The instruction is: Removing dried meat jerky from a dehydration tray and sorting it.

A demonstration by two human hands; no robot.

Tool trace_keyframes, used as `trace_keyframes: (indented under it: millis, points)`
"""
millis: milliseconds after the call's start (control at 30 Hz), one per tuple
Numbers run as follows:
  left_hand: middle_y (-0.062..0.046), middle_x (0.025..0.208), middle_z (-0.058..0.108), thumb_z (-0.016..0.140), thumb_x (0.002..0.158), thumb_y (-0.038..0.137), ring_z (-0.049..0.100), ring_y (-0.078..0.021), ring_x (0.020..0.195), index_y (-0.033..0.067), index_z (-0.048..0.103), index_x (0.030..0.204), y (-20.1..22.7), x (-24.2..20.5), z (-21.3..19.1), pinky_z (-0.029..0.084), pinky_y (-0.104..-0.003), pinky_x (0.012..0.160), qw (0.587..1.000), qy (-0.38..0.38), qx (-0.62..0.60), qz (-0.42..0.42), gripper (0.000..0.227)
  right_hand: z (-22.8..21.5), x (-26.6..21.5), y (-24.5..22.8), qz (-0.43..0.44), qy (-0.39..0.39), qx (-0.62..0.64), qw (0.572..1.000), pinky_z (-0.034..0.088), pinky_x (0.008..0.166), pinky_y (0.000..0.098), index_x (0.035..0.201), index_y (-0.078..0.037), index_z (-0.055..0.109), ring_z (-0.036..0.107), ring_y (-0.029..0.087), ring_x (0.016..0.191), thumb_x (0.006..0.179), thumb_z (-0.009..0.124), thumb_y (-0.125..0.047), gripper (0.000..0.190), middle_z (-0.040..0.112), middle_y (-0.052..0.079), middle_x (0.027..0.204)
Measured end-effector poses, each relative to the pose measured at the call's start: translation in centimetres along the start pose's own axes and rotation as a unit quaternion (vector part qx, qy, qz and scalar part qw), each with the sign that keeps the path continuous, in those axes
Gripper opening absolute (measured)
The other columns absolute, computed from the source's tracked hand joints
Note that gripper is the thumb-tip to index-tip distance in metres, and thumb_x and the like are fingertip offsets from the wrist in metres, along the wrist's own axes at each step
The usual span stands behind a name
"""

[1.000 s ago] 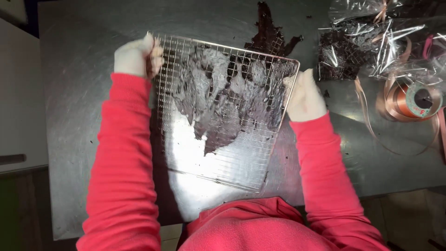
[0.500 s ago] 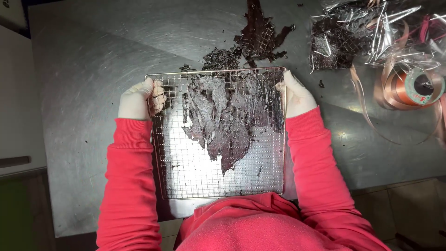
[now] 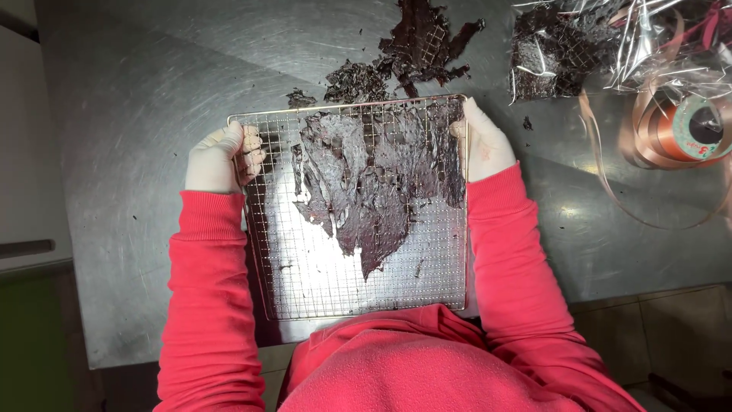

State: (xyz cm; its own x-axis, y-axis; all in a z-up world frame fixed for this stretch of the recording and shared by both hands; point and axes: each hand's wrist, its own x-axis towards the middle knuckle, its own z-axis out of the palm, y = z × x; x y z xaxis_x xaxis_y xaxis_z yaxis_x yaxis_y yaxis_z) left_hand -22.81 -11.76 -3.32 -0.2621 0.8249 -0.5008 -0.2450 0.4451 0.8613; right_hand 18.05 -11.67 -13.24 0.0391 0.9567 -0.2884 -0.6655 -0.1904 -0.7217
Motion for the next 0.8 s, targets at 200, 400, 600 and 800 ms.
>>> trace_keyframes:
  millis: [200, 400, 600, 800]
  points:
    - [-0.003, 0.083, 0.071, 0.062, 0.104, 0.026, 0.066, -0.0111, 0.062, 0.0044, 0.069, 0.101, -0.1, -0.4, 0.2, 0.052, -0.023, 0.052, 1.000, 0.011, -0.003, -0.001, 0.023, -8.7, 0.8, 6.6, 0.023, 0.000, -0.004, 1.000, 0.051, 0.089, 0.0314, 0.123, -0.004, 0.069, 0.063, 0.015, 0.096, 0.108, 0.063, -0.022, 0.025, 0.070, 0.004, 0.109]
    - [-0.002, 0.083, 0.071, 0.062, 0.105, 0.027, 0.066, -0.0103, 0.062, 0.0048, 0.068, 0.101, -0.5, -1.0, -0.7, 0.050, -0.023, 0.051, 1.000, 0.005, -0.012, -0.003, 0.023, -9.1, -0.3, 6.1, 0.051, -0.008, -0.003, 0.999, 0.052, 0.087, 0.0314, 0.123, -0.004, 0.069, 0.063, 0.015, 0.095, 0.108, 0.063, -0.023, 0.026, 0.070, 0.005, 0.108]
    - [-0.002, 0.084, 0.071, 0.061, 0.106, 0.026, 0.064, -0.0104, 0.062, 0.0070, 0.070, 0.101, -1.8, -0.5, -1.7, 0.045, -0.023, 0.049, 1.000, 0.000, -0.001, -0.001, 0.022, -0.3, -1.4, 1.1, 0.066, -0.012, 0.008, 0.998, 0.052, 0.086, 0.0315, 0.123, -0.004, 0.069, 0.063, 0.015, 0.094, 0.108, 0.063, -0.024, 0.026, 0.070, 0.005, 0.107]
    - [-0.007, 0.094, 0.075, 0.072, 0.096, 0.026, 0.072, -0.0185, 0.079, 0.0001, 0.070, 0.111, -2.0, 2.5, -3.9, 0.058, -0.030, 0.070, 0.982, 0.023, 0.174, 0.075, 0.029, 2.4, -2.0, -1.4, 0.072, -0.010, 0.018, 0.997, 0.052, 0.085, 0.0316, 0.123, -0.004, 0.070, 0.064, 0.016, 0.092, 0.108, 0.063, -0.025, 0.027, 0.070, 0.005, 0.106]
